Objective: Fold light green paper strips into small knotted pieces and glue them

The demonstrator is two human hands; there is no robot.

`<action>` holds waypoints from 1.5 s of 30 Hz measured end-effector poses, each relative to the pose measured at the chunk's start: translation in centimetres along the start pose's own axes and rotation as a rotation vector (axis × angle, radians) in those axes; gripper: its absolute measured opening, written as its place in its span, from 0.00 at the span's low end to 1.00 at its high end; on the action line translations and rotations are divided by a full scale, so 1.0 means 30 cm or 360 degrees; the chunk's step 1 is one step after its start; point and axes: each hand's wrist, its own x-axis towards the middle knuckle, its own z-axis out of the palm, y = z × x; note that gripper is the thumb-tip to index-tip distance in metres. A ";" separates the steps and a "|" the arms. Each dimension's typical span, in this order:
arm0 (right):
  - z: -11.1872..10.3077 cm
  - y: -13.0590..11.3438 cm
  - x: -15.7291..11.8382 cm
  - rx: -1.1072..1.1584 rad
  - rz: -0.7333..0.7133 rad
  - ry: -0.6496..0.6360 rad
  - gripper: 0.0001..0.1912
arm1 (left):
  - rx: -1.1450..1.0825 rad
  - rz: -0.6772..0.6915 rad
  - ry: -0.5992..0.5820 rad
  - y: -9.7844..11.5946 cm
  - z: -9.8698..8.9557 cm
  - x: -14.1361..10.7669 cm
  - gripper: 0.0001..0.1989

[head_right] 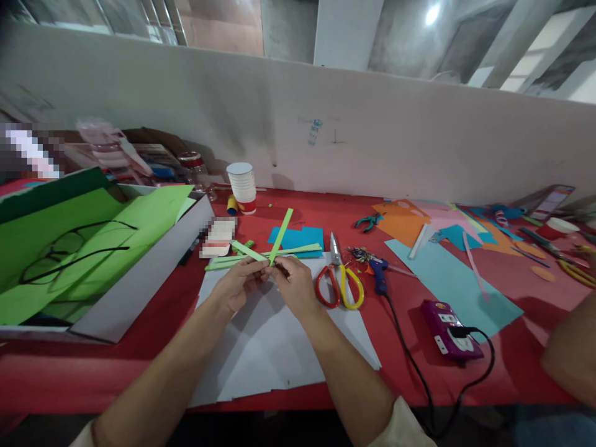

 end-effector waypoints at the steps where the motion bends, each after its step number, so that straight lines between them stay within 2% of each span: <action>1: 0.002 -0.001 -0.002 0.0002 -0.0001 -0.0007 0.09 | -0.0020 -0.0018 0.0016 0.003 0.002 -0.001 0.10; 4: 0.006 -0.007 -0.005 -0.0053 -0.0041 0.0014 0.10 | -0.0039 -0.0101 0.0052 0.007 0.006 -0.003 0.09; 8: 0.004 -0.013 -0.004 -0.0103 -0.0160 0.0101 0.04 | -0.0068 -0.0185 0.0044 0.009 0.001 -0.001 0.06; 13: 0.009 -0.010 -0.004 -0.0031 -0.0116 0.0113 0.02 | -0.0031 -0.0296 -0.0022 0.021 -0.005 -0.006 0.06; 20: 0.026 0.009 -0.001 0.0244 0.0070 0.0188 0.07 | -0.0024 -0.0121 -0.0020 0.025 -0.007 -0.012 0.08; 27: 0.012 0.000 -0.007 0.0075 -0.0076 0.0176 0.07 | 0.0010 -0.0071 -0.0035 0.025 -0.011 -0.018 0.10; 31: 0.013 -0.004 -0.018 -0.0053 -0.0096 0.0122 0.10 | 0.0033 -0.0049 -0.0070 0.023 -0.011 -0.016 0.10; 34: 0.017 -0.008 -0.022 -0.0075 -0.0108 0.0130 0.11 | -0.0018 -0.0046 -0.0027 0.023 -0.009 -0.012 0.10; 37: 0.023 -0.011 -0.022 -0.0055 -0.0092 0.0148 0.10 | -0.0056 -0.0059 0.0032 0.023 -0.007 -0.010 0.10; 45: 0.035 -0.004 -0.027 0.0094 0.0036 0.0188 0.08 | 0.0061 0.0030 0.0004 0.020 -0.010 -0.010 0.13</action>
